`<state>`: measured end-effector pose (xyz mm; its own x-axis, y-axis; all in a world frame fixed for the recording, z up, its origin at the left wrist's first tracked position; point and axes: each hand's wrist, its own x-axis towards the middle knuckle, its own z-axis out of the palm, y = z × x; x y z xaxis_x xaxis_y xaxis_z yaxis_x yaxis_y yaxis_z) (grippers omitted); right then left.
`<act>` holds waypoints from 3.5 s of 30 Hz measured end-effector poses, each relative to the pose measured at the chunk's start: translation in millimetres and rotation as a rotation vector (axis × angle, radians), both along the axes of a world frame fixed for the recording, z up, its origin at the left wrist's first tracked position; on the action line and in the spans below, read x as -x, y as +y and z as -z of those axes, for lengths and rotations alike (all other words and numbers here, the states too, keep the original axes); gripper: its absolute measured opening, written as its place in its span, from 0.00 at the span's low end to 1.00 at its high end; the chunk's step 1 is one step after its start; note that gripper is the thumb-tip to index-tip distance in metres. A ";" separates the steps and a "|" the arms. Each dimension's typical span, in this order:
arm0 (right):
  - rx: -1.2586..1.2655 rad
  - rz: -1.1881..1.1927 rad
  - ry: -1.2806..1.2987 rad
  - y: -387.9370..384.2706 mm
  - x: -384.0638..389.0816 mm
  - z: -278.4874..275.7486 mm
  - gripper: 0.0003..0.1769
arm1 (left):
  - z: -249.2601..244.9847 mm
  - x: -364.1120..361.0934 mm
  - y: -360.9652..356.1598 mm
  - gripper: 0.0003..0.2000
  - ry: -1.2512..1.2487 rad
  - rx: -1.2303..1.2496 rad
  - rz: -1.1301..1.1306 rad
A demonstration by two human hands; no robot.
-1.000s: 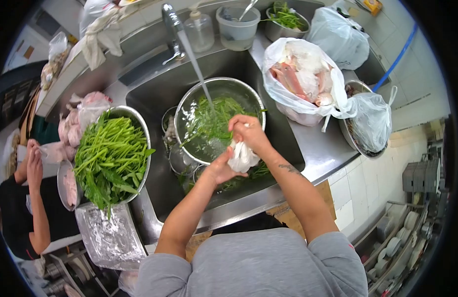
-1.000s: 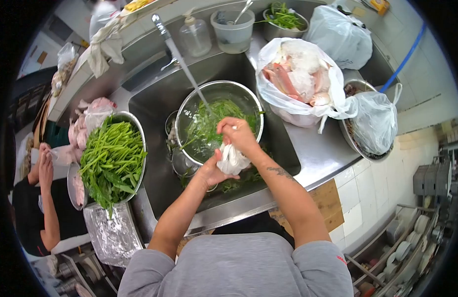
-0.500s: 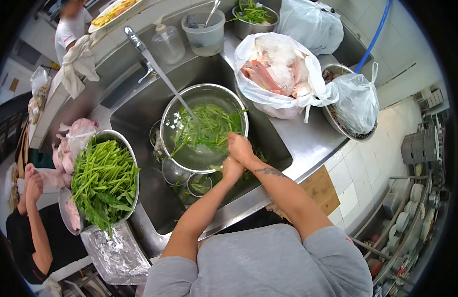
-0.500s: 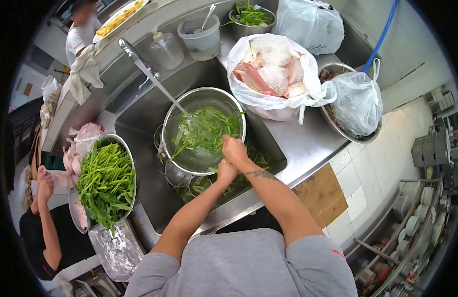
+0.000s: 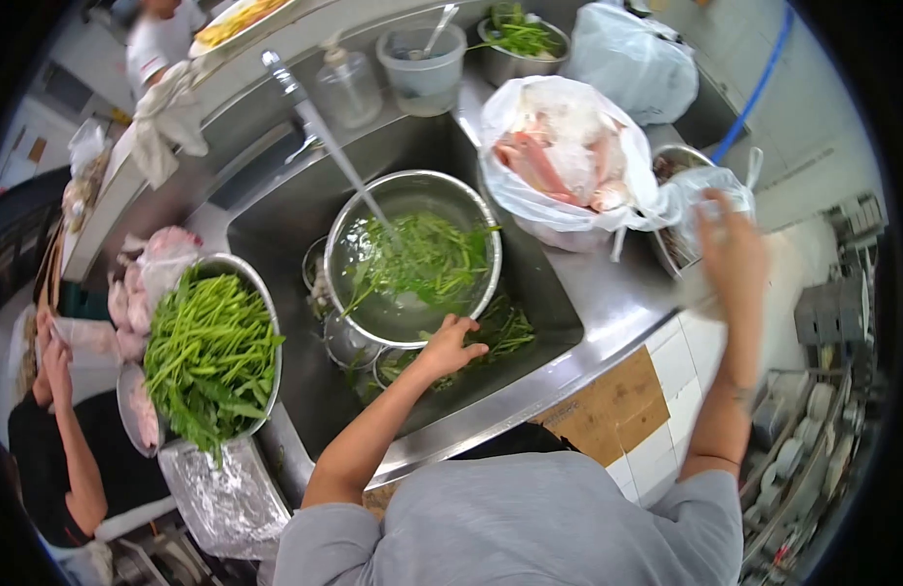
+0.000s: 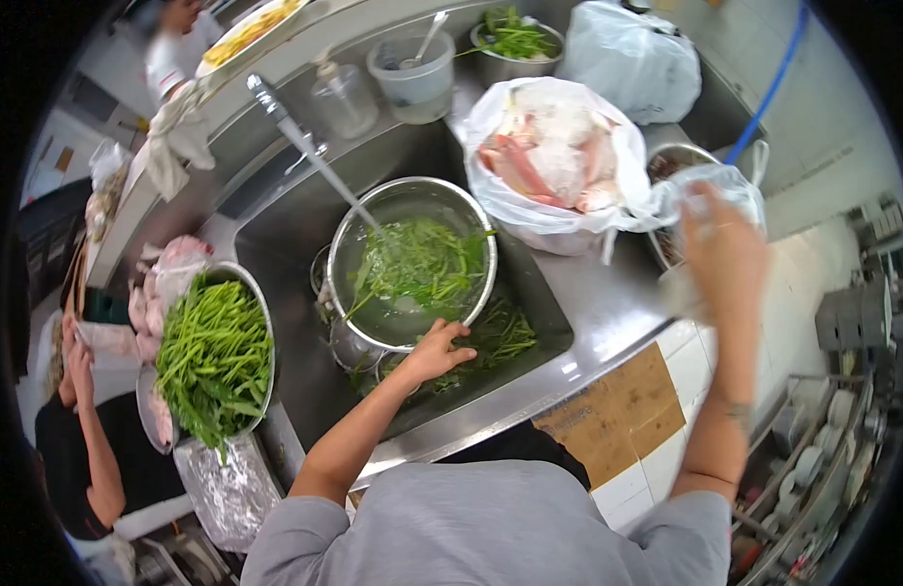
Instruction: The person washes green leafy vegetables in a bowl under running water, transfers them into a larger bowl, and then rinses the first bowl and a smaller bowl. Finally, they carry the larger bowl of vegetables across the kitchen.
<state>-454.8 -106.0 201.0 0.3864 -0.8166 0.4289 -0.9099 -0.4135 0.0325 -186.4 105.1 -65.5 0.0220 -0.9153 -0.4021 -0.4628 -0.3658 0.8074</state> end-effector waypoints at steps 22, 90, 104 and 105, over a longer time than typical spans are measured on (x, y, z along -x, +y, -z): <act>-0.922 -0.702 0.339 71.8 -237.2 316.2 0.22 | -49.6 -115.6 -28.3 0.11 -0.834 -0.357 0.021; -0.488 -0.291 -0.822 22.5 -121.4 85.0 0.08 | -58.4 -118.2 -49.9 0.14 -0.131 0.332 -0.593; -0.229 -0.147 -0.954 -59.4 36.4 -42.6 0.19 | -64.2 -79.6 42.9 0.14 -0.183 0.210 -0.579; -0.317 -0.288 -1.061 -50.3 0.7 -53.1 0.21 | -62.7 -79.8 46.0 0.14 -0.175 0.241 -0.582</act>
<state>-455.5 -156.3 254.1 0.1429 -0.8859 0.4414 -0.2868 -0.4639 -0.8382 -106.5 151.1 -2.7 0.5876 -0.7983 -0.1322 -0.3763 -0.4142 0.8287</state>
